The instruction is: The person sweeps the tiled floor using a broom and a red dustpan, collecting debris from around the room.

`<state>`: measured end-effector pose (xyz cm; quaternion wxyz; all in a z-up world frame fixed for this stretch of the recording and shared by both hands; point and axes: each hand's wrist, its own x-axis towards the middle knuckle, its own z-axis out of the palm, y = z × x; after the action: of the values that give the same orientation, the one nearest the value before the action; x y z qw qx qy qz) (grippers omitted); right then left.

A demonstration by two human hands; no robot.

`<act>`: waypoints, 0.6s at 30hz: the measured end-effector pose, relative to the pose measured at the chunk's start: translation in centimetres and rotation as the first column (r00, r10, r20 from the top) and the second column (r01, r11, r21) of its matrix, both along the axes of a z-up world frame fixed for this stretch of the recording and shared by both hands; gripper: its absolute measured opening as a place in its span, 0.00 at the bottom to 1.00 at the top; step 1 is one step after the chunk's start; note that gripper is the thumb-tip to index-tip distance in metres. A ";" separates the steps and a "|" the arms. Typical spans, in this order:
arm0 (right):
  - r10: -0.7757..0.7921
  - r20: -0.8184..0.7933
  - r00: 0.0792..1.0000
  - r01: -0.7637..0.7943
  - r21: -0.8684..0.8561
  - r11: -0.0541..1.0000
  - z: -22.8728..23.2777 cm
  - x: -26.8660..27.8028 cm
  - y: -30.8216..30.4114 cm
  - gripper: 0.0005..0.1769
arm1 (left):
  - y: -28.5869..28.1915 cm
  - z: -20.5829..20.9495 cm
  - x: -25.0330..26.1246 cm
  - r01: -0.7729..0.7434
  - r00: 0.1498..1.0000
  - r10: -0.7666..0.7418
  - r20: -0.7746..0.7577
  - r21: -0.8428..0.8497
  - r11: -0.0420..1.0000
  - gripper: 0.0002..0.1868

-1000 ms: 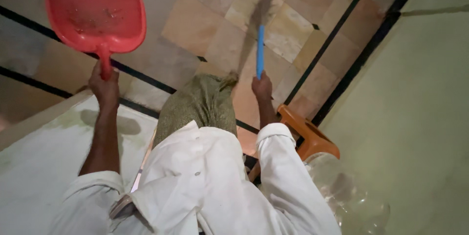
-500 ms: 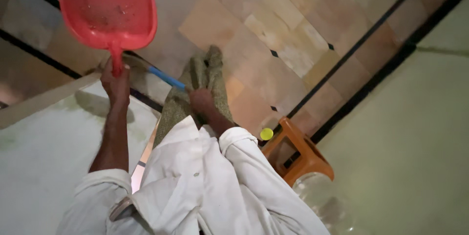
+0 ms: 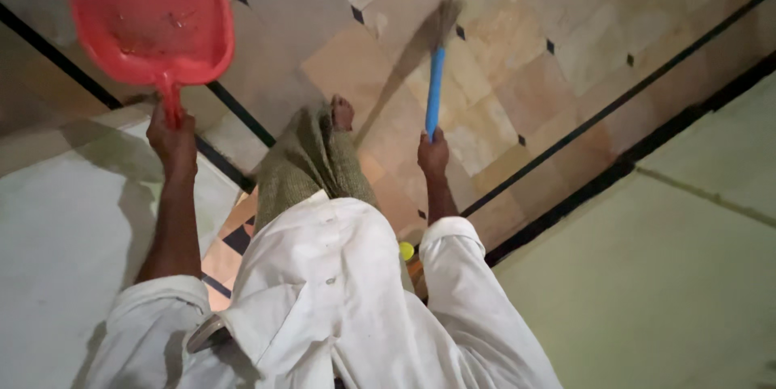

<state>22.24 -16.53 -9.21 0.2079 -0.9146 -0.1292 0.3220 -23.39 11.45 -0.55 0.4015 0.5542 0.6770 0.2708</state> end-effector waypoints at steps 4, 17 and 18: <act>0.321 0.153 0.934 -0.325 0.001 0.946 2.0 -1.0 -0.4 0.37 | 2.2 0.6 3.2 -0.056 0.998 0.057 -0.037 0.018 0.998 0.18; 0.932 -0.189 0.308 -0.950 -0.015 0.311 -4.6 -16.3 16.0 0.20 | 2.7 3.3 3.3 -0.298 0.928 0.295 0.229 -0.024 0.954 0.26; 0.950 -0.145 0.275 -0.961 -0.013 0.276 -5.3 -16.5 16.8 0.20 | 2.5 3.1 2.8 -0.326 0.913 0.331 0.238 -0.062 0.943 0.26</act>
<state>5.75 0.29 -14.56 -0.0649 -0.6441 -0.6243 0.4372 -20.64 13.96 2.55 0.4365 0.3907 0.7084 0.3937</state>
